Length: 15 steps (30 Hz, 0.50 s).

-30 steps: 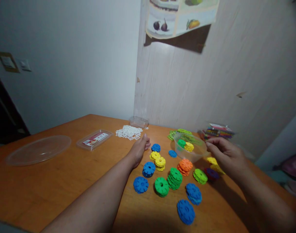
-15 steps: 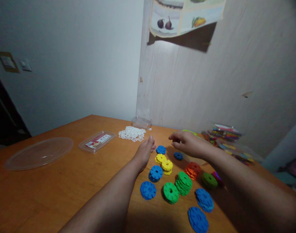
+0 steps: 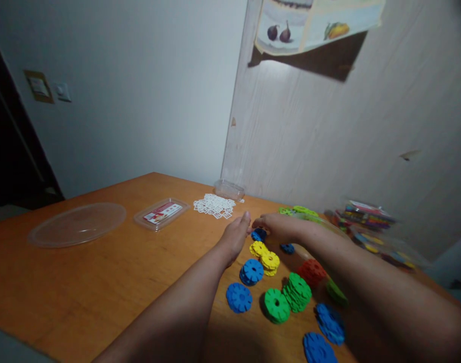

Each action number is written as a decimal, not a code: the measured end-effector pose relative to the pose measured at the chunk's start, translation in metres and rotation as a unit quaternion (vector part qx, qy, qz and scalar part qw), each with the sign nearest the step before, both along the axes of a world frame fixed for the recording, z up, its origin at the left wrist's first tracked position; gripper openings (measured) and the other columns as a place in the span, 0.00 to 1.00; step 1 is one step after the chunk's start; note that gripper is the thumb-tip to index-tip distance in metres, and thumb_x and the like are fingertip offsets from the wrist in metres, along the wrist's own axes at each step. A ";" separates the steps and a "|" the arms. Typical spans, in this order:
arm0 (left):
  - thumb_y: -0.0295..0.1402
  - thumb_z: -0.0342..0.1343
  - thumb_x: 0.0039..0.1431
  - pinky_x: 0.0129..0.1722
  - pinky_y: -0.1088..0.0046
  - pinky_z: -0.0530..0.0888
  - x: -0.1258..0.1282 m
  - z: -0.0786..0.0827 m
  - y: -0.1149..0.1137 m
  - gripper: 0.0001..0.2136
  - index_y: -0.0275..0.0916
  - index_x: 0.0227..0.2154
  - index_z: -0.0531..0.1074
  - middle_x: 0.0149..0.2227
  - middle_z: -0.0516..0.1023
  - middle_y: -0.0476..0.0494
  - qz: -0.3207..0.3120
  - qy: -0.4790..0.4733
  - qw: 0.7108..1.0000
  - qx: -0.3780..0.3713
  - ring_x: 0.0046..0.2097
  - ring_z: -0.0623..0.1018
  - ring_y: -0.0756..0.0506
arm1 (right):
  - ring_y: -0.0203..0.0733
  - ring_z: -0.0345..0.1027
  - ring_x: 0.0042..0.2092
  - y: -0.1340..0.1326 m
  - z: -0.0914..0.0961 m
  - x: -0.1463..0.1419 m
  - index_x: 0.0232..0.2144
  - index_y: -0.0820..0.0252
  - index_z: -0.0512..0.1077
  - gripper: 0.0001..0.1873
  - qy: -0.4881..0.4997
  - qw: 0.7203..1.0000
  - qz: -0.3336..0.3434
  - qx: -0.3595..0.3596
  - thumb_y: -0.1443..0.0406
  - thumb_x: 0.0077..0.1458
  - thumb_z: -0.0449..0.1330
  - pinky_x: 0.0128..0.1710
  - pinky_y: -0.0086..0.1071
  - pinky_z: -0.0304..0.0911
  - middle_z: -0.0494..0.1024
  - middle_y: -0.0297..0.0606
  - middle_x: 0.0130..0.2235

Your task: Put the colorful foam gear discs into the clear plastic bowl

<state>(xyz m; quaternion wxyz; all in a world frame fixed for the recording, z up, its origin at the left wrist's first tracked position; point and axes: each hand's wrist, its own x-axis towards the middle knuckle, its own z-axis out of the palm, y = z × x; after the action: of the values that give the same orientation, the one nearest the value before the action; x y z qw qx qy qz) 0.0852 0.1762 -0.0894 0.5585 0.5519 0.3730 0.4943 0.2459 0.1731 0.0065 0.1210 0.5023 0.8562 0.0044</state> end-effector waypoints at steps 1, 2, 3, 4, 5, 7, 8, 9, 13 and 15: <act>0.65 0.46 0.58 0.52 0.59 0.70 0.000 0.000 0.000 0.35 0.34 0.44 0.75 0.46 0.80 0.31 0.001 0.001 1.000 0.001 0.50 0.77 0.35 | 0.50 0.76 0.45 0.000 -0.001 -0.002 0.54 0.53 0.75 0.32 -0.002 1.000 0.000 -0.002 0.68 0.43 0.64 0.37 0.31 0.63 0.81 0.44 0.47; 0.65 0.46 0.58 0.52 0.59 0.70 0.000 0.000 0.000 0.35 0.34 0.44 0.75 0.46 0.80 0.31 0.001 0.002 1.000 0.002 0.50 0.77 0.35 | 0.50 0.76 0.44 0.000 -0.001 -0.003 0.53 0.54 0.76 0.31 -0.004 1.000 -0.001 -0.005 0.68 0.43 0.64 0.37 0.31 0.63 0.81 0.44 0.46; 0.65 0.45 0.58 0.52 0.59 0.70 0.000 0.001 -0.001 0.35 0.34 0.44 0.75 0.46 0.80 0.31 0.001 0.002 1.000 0.003 0.50 0.77 0.35 | 0.49 0.76 0.44 0.000 -0.001 -0.004 0.53 0.54 0.76 0.31 -0.006 1.000 -0.002 -0.007 0.68 0.42 0.64 0.36 0.31 0.63 0.82 0.44 0.46; 0.65 0.45 0.58 0.52 0.59 0.70 0.000 0.001 -0.001 0.35 0.34 0.44 0.75 0.46 0.80 0.32 -0.001 0.000 1.000 0.004 0.51 0.77 0.35 | 0.49 0.76 0.44 0.000 -0.001 -0.004 0.53 0.54 0.76 0.31 -0.006 1.000 -0.003 -0.009 0.69 0.43 0.64 0.36 0.31 0.63 0.82 0.43 0.46; 0.65 0.46 0.58 0.53 0.59 0.69 0.000 0.001 -0.001 0.35 0.35 0.44 0.75 0.47 0.80 0.32 -0.003 -0.002 1.000 0.004 0.51 0.77 0.35 | 0.48 0.76 0.44 0.000 0.000 -0.003 0.53 0.53 0.75 0.31 -0.007 1.000 -0.003 -0.010 0.69 0.43 0.63 0.36 0.30 0.63 0.82 0.42 0.46; 0.65 0.46 0.58 0.53 0.59 0.69 0.000 0.001 -0.002 0.35 0.35 0.44 0.75 0.47 0.80 0.32 -0.004 -0.006 1.000 0.004 0.52 0.77 0.35 | 0.47 0.75 0.45 0.000 0.002 0.000 0.55 0.52 0.74 0.32 -0.007 1.000 -0.009 -0.006 0.68 0.44 0.63 0.37 0.30 0.63 0.81 0.41 0.48; 0.65 0.46 0.57 0.53 0.59 0.70 0.000 0.001 -0.001 0.35 0.35 0.45 0.75 0.48 0.80 0.32 -0.003 -0.008 1.000 0.005 0.52 0.77 0.34 | 0.47 0.75 0.46 0.000 0.004 0.003 0.56 0.53 0.73 0.33 -0.008 1.000 -0.015 -0.001 0.67 0.45 0.63 0.38 0.31 0.64 0.81 0.42 0.49; 0.66 0.47 0.57 0.53 0.59 0.70 0.000 0.000 -0.001 0.35 0.36 0.45 0.74 0.49 0.79 0.31 0.000 -0.010 1.000 0.005 0.52 0.77 0.34 | 0.48 0.75 0.47 0.000 0.005 0.007 0.56 0.54 0.73 0.32 -0.012 1.000 -0.023 0.006 0.67 0.45 0.63 0.38 0.32 0.64 0.80 0.43 0.50; 0.67 0.47 0.55 0.53 0.58 0.69 0.001 -0.005 0.003 0.36 0.35 0.45 0.74 0.52 0.77 0.30 0.010 -0.010 1.000 -0.005 0.52 0.77 0.33 | 0.57 0.73 0.47 -0.002 0.008 0.024 0.44 0.56 0.80 0.21 -0.042 0.997 -0.058 0.034 0.66 0.43 0.65 0.43 0.42 0.64 0.81 0.49 0.44; 0.67 0.48 0.55 0.53 0.58 0.69 0.001 -0.007 0.005 0.36 0.35 0.44 0.75 0.52 0.76 0.30 0.010 -0.010 1.000 -0.011 0.52 0.77 0.33 | 0.62 0.72 0.48 -0.005 0.006 0.030 0.34 0.56 0.81 0.14 -0.045 0.996 -0.064 0.045 0.67 0.39 0.67 0.46 0.48 0.62 0.81 0.50 0.39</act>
<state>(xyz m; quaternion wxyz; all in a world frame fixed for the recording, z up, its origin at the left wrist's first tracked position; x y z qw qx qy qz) 0.0867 0.1811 -0.0965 0.5631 0.5368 0.3782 0.5017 0.2756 0.1680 0.0125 0.1367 0.5603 0.8149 0.0579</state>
